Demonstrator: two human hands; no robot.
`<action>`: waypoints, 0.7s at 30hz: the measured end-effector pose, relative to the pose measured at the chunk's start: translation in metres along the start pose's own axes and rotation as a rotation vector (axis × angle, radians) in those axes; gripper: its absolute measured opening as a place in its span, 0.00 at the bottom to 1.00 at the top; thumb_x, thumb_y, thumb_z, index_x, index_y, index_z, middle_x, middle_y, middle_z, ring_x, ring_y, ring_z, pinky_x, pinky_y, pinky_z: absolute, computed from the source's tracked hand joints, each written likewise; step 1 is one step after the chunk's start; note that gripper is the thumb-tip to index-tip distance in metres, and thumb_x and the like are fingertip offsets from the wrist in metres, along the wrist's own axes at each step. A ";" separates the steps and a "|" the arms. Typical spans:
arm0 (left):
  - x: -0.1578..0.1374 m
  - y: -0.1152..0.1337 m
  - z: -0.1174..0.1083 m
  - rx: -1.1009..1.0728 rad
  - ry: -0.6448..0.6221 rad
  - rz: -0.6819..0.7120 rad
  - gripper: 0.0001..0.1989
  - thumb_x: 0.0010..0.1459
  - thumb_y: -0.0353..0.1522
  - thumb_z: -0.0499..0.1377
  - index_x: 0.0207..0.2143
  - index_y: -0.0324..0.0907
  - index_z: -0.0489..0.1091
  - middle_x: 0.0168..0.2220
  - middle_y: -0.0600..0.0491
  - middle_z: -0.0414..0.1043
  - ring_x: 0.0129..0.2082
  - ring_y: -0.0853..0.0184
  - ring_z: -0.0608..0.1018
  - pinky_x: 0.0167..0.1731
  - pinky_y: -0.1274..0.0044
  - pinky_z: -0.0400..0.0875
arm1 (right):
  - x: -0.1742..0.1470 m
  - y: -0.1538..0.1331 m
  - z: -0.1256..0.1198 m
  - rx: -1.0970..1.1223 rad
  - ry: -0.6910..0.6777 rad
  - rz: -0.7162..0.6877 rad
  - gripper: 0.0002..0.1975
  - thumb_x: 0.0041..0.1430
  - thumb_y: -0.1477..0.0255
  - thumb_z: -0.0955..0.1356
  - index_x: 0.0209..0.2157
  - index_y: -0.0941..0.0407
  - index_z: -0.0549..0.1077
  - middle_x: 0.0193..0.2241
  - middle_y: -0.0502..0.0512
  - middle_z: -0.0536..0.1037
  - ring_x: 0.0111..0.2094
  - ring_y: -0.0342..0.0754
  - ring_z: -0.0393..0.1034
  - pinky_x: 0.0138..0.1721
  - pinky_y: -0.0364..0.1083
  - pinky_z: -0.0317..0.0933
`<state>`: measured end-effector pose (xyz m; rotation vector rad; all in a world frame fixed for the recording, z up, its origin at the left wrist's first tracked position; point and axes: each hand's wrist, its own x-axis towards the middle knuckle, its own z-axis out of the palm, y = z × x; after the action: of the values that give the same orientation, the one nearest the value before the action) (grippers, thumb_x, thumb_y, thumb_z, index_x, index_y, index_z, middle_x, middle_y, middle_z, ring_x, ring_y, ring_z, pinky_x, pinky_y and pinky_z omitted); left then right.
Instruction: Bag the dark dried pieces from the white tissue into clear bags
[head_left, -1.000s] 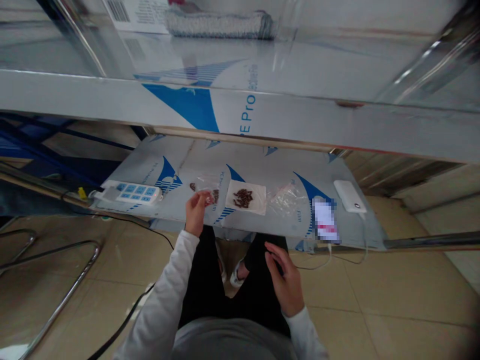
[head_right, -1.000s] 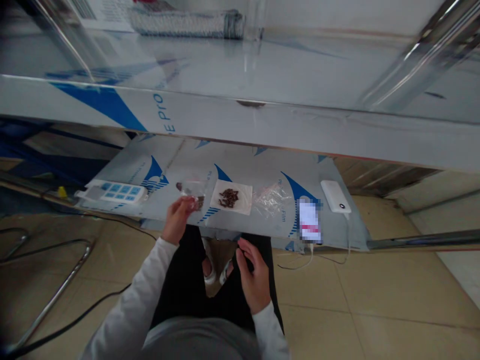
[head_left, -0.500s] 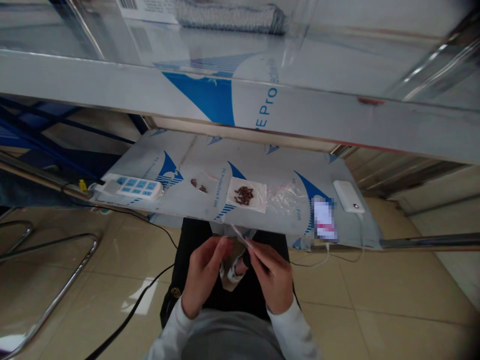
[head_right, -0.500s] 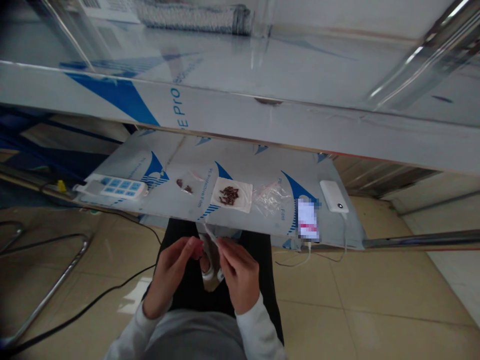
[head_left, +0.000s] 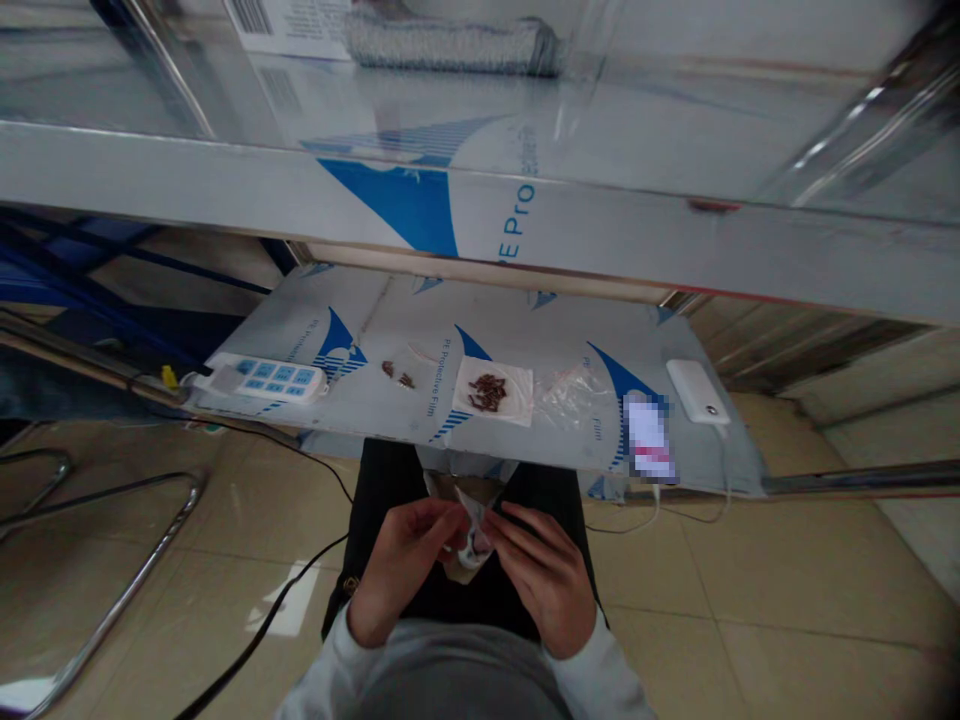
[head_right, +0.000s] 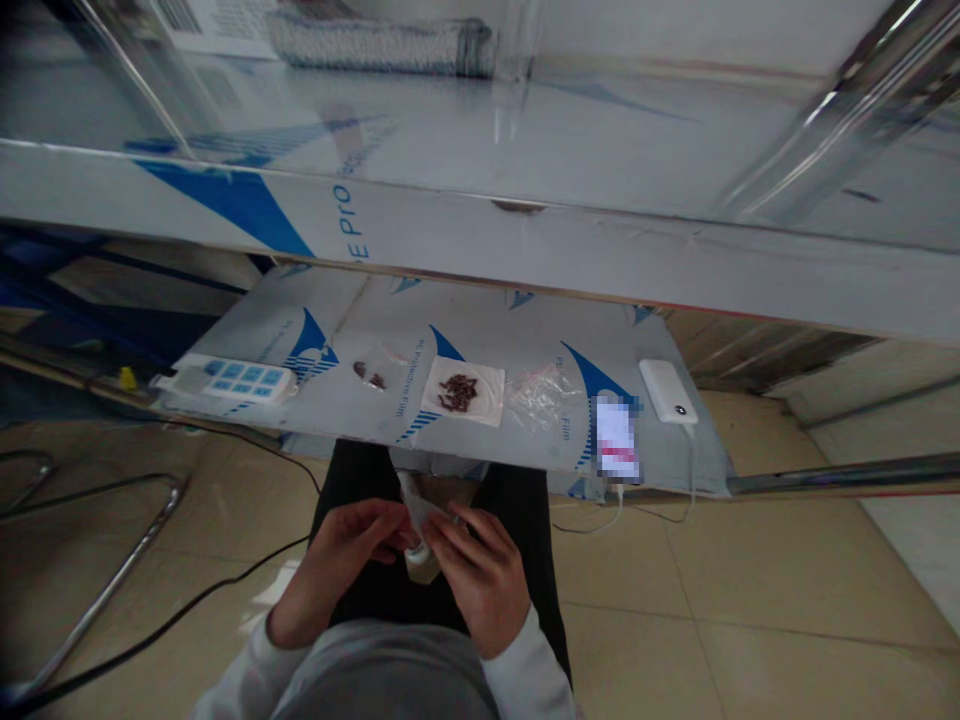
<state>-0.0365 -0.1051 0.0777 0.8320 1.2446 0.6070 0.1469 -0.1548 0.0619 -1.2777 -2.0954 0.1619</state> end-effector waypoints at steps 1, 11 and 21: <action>-0.001 0.001 0.001 -0.005 0.007 -0.015 0.25 0.46 0.50 0.62 0.28 0.35 0.74 0.25 0.49 0.76 0.24 0.69 0.76 0.22 0.82 0.69 | 0.000 0.001 0.000 -0.014 0.016 -0.017 0.16 0.62 0.76 0.64 0.51 0.52 0.72 0.43 0.52 0.79 0.45 0.51 0.73 0.42 0.51 0.72; -0.002 -0.006 0.012 -0.044 -0.036 -0.076 0.24 0.40 0.49 0.65 0.25 0.35 0.71 0.21 0.53 0.72 0.22 0.72 0.74 0.20 0.83 0.68 | -0.007 0.010 -0.006 0.000 0.029 -0.075 0.13 0.63 0.75 0.64 0.47 0.55 0.75 0.41 0.55 0.80 0.43 0.49 0.71 0.41 0.50 0.69; -0.008 -0.012 0.015 0.023 -0.181 0.100 0.17 0.52 0.42 0.62 0.28 0.34 0.71 0.24 0.52 0.72 0.25 0.73 0.72 0.28 0.81 0.66 | -0.004 -0.014 -0.004 0.587 0.031 0.484 0.11 0.54 0.66 0.71 0.38 0.56 0.77 0.32 0.55 0.78 0.32 0.46 0.72 0.33 0.43 0.67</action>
<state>-0.0239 -0.1214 0.0738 0.9516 1.0519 0.5846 0.1399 -0.1661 0.0688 -1.3596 -1.5017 0.8882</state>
